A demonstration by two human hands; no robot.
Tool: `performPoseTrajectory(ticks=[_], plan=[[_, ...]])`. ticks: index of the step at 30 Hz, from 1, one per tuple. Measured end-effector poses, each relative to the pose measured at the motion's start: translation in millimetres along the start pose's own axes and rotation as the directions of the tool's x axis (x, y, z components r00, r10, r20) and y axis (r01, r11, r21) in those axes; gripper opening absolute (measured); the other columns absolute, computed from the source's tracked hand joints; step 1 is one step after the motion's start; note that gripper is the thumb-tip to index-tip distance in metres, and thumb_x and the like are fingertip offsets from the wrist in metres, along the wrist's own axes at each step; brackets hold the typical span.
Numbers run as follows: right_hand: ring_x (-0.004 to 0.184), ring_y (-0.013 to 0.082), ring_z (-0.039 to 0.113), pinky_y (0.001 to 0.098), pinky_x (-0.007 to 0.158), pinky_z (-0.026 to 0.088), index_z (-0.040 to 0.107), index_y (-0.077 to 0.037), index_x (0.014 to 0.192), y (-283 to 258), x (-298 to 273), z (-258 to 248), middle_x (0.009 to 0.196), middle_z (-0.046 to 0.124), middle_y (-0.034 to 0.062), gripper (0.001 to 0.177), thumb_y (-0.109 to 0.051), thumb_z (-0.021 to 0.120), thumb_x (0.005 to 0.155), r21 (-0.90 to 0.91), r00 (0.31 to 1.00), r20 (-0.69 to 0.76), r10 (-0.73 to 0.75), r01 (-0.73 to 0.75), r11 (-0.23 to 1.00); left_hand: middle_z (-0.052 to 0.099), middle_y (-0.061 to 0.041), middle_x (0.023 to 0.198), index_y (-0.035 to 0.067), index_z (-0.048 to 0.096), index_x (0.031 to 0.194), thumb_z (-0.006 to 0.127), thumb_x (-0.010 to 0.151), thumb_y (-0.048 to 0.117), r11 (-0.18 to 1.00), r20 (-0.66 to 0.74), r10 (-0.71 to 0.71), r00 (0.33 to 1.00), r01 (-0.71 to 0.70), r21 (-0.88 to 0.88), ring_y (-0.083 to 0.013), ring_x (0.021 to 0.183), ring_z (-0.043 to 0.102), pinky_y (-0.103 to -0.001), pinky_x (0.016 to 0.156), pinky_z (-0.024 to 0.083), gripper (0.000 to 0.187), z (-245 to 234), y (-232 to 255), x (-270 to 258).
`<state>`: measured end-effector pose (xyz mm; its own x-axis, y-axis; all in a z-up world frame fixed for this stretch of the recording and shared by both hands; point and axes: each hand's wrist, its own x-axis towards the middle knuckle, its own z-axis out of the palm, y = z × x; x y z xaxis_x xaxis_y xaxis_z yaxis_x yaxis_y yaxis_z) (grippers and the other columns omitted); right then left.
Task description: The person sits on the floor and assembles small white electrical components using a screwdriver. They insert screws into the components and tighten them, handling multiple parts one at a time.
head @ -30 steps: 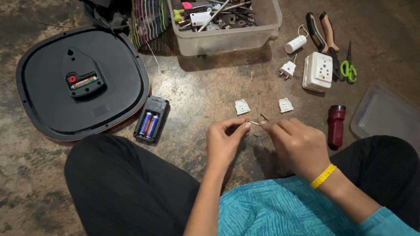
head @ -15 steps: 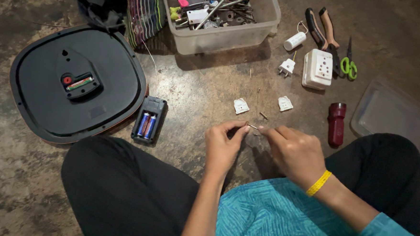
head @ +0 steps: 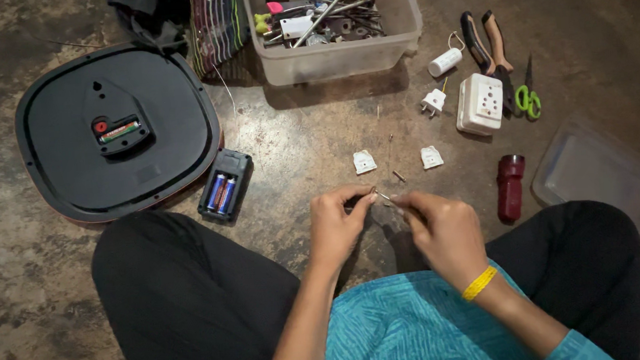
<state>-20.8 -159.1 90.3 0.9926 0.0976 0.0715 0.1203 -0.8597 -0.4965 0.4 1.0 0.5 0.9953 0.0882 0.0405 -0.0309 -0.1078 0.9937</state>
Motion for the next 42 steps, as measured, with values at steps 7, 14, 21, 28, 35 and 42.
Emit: performPoseTrajectory(ticks=[7, 14, 21, 28, 35, 42], plan=[[0.058, 0.0161, 0.074, 0.0327, 0.054, 0.054, 0.081, -0.007, 0.103, 0, 3, 2, 0.074, 0.078, 0.0129, 0.018, -0.01, 0.07, 0.088, 0.155, 0.984, 0.077, 0.159, -0.169, 0.973, 0.081, -0.013, 0.095, 0.002, 0.08, 0.101, 0.078, 0.085, 0.01, 0.999, 0.006, 0.039, 0.999, -0.039, -0.009, -0.0192, 0.082, 0.079, -0.029, 0.075, 0.06, 0.017, -2, 3, 0], [0.061, 0.0126, 0.072, 0.0309, 0.056, 0.054, 0.081, -0.006, 0.102, 7, 4, 7, 0.073, 0.078, 0.0106, 0.019, -0.011, 0.073, 0.086, 0.246, 0.96, 0.112, 0.258, -0.278, 0.928, 0.08, -0.014, 0.096, 0.002, 0.08, 0.101, 0.077, 0.086, 0.01, 0.999, 0.01, 0.045, 0.999, -0.045, -0.024, -0.0212, 0.084, 0.079, -0.031, 0.075, 0.06, 0.017, -2, 1, 0], [0.072, 0.0167, 0.077, 0.0314, 0.067, 0.058, 0.08, -0.008, 0.104, 53, 9, 13, 0.081, 0.08, 0.0118, 0.021, -0.013, 0.074, 0.084, 0.261, 0.973, 0.112, 0.199, -0.223, 0.939, 0.079, -0.015, 0.094, 0.002, 0.08, 0.099, 0.078, 0.086, 0.014, 0.994, -0.022, 0.019, 1.0, -0.017, 0.104, -0.0236, 0.083, 0.078, -0.033, 0.074, 0.059, 0.018, 8, -13, -3], [0.095, 0.0313, 0.076, 0.0398, 0.081, 0.058, 0.073, -0.008, 0.12, 125, 21, 0, 0.104, 0.076, 0.0177, 0.036, -0.008, 0.069, 0.084, 0.019, 0.997, 0.044, 0.061, -0.062, 0.998, 0.08, -0.012, 0.081, 0.003, 0.08, 0.099, 0.077, 0.086, 0.014, 0.975, -0.089, -0.218, 0.972, 0.213, -0.059, -0.0168, 0.069, 0.072, -0.031, 0.065, 0.056, 0.018, 9, -27, 7], [0.094, 0.0277, 0.076, 0.037, 0.081, 0.059, 0.074, -0.005, 0.114, 102, 16, 9, 0.107, 0.076, 0.0152, 0.025, -0.014, 0.071, 0.091, 0.076, 0.993, -0.096, 0.07, -0.063, 0.995, 0.076, -0.012, 0.08, 0.002, 0.081, 0.096, 0.081, 0.081, 0.009, 0.994, -0.115, -0.063, 0.991, 0.072, 0.08, -0.0172, 0.066, 0.069, -0.031, 0.063, 0.055, 0.016, 5, -15, 3], [0.078, 0.0111, 0.071, 0.0283, 0.068, 0.056, 0.08, -0.001, 0.103, 57, 30, 60, 0.088, 0.081, 0.0083, 0.022, -0.018, 0.076, 0.09, 0.51, 0.947, 0.227, 0.228, -0.315, 0.8, 0.076, -0.013, 0.081, 0.001, 0.077, 0.103, 0.079, 0.081, 0.004, 0.991, -0.093, -0.134, 0.987, 0.134, -0.003, -0.0163, 0.069, 0.073, -0.028, 0.065, 0.058, 0.022, 7, -4, 9]])
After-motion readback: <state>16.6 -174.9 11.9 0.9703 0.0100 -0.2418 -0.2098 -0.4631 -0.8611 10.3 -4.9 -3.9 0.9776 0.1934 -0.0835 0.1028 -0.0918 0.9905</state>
